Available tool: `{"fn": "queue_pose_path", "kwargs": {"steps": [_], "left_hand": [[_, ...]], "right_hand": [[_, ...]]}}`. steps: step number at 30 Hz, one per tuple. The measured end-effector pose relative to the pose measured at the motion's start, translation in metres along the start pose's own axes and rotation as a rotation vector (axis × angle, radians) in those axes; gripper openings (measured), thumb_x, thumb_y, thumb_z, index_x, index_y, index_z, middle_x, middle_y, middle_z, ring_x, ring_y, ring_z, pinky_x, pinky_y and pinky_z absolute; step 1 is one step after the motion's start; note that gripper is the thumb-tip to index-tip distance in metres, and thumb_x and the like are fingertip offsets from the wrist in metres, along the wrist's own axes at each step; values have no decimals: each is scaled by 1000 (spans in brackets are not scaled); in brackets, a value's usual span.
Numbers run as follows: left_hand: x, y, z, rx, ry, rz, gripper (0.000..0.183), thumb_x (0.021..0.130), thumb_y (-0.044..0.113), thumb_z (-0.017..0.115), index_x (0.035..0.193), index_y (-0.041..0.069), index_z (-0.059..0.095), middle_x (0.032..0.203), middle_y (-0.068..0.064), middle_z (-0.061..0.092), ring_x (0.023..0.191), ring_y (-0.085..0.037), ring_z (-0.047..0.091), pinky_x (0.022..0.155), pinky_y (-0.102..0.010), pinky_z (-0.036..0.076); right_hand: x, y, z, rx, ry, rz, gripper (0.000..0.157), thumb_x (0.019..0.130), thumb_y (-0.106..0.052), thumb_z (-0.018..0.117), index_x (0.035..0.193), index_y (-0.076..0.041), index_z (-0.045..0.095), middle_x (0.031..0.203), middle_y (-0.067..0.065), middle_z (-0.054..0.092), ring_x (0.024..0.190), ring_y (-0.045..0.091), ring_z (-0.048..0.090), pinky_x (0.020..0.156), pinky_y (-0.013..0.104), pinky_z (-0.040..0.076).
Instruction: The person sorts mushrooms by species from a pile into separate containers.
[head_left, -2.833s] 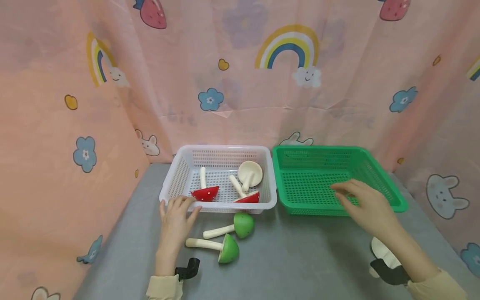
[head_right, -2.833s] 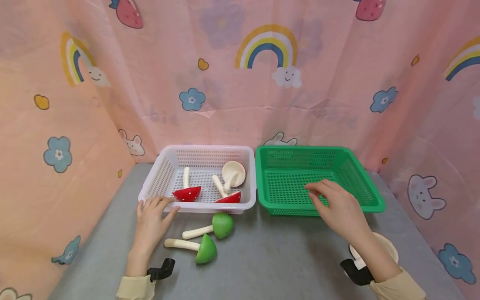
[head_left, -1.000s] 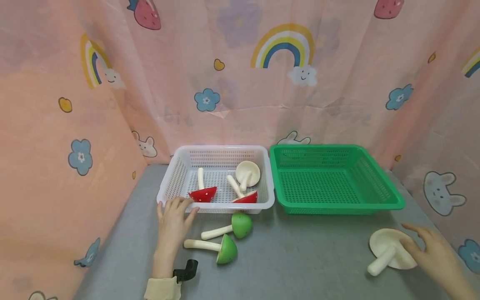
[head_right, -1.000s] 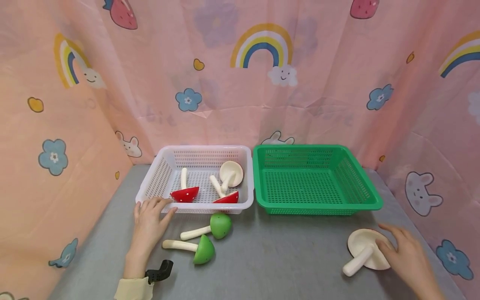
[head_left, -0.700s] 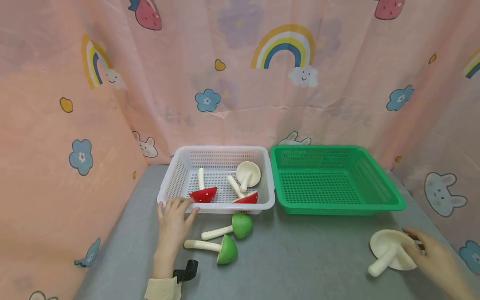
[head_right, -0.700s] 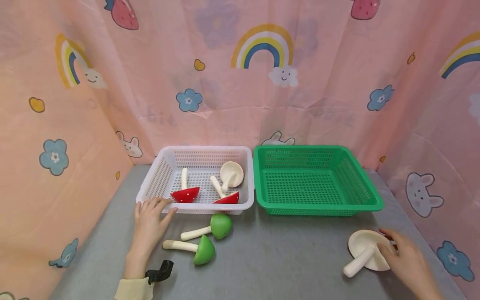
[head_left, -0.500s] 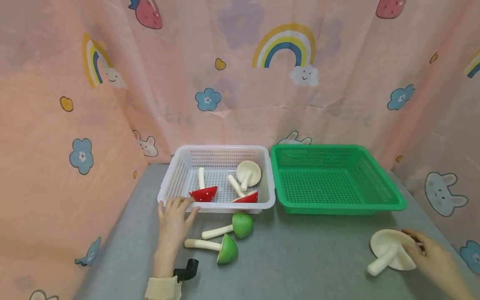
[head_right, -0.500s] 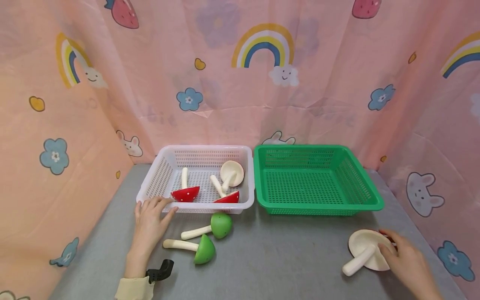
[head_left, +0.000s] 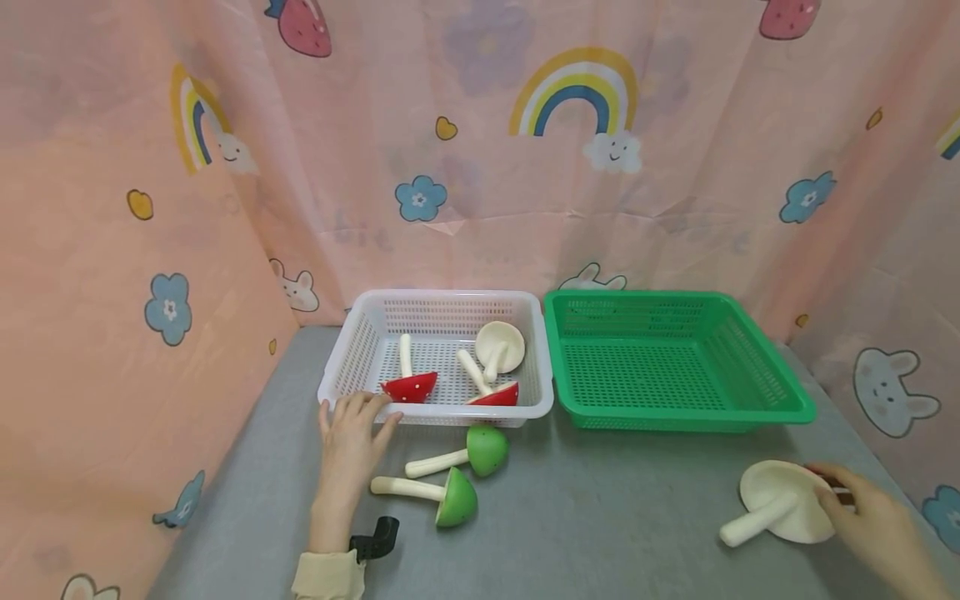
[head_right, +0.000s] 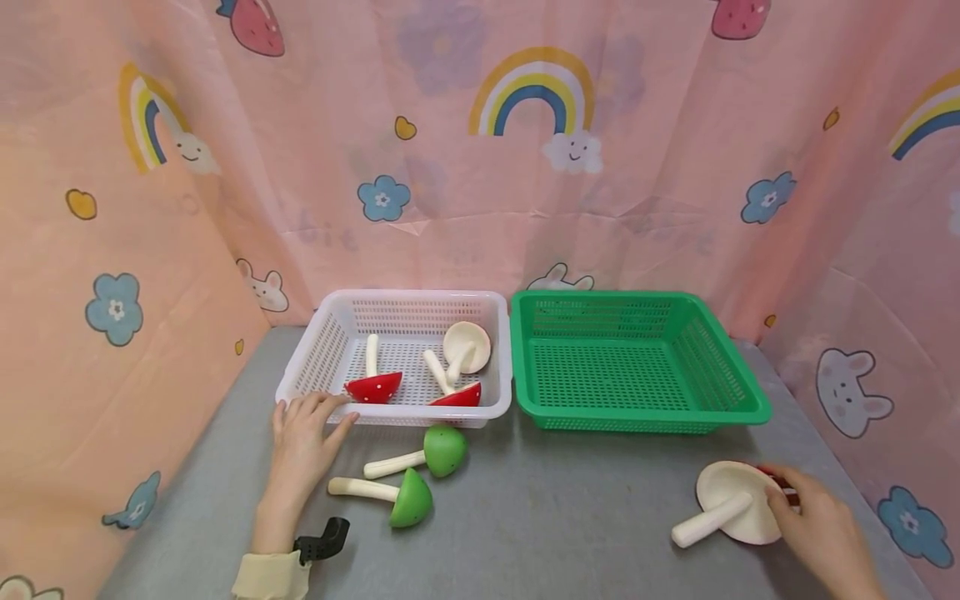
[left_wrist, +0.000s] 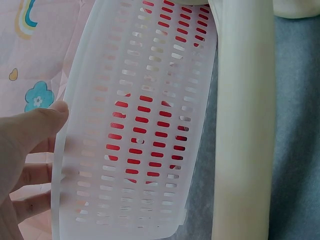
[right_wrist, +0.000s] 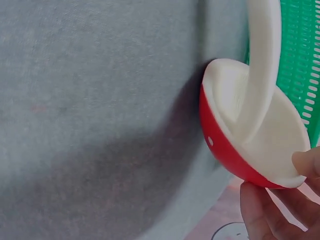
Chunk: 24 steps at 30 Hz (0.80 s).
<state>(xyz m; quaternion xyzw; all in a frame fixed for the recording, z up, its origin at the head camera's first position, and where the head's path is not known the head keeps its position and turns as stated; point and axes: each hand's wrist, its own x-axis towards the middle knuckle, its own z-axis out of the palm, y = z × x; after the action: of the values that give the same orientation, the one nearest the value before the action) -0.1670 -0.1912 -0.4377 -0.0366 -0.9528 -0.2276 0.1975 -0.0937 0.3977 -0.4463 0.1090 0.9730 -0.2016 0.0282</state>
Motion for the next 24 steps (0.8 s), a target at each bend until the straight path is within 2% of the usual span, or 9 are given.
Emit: {"fn": "queue_pose_path", "kwargs": {"steps": [8,15,18,24], "left_hand": [[-1,1,0,4,17,14,31,85,26,73,111,11,69,112,-12,63,118,-34,49,112,-67,14],[-1,1,3,14,54,31,32,80,22,77,109,12,69,109,-12,63,115,-34,49,110,-67,16],[-1,1,4,9,73,40,31,79,21,77,108,12,70,108,-12,64,113,-33,50,109,-67,17],[-1,1,2,-11,37,15,30,84,26,74,110,11,70,111,-12,63,117,-34,49,112,-67,13]], "right_hand": [[-3,-7,-3,-23,154,-89,37,97,-18,54,121,10,54,108,39,57,83,54,59,51,44,50],[-6,-19,-13,-33,156,-119,41,98,-23,53,122,10,54,110,40,57,86,55,58,51,47,49],[-10,-27,-15,-22,192,-148,39,98,-21,54,122,9,55,112,41,56,86,55,59,50,48,49],[-14,-47,-21,2,221,-183,40,97,-20,55,126,8,53,117,38,54,91,51,58,57,52,52]]}}
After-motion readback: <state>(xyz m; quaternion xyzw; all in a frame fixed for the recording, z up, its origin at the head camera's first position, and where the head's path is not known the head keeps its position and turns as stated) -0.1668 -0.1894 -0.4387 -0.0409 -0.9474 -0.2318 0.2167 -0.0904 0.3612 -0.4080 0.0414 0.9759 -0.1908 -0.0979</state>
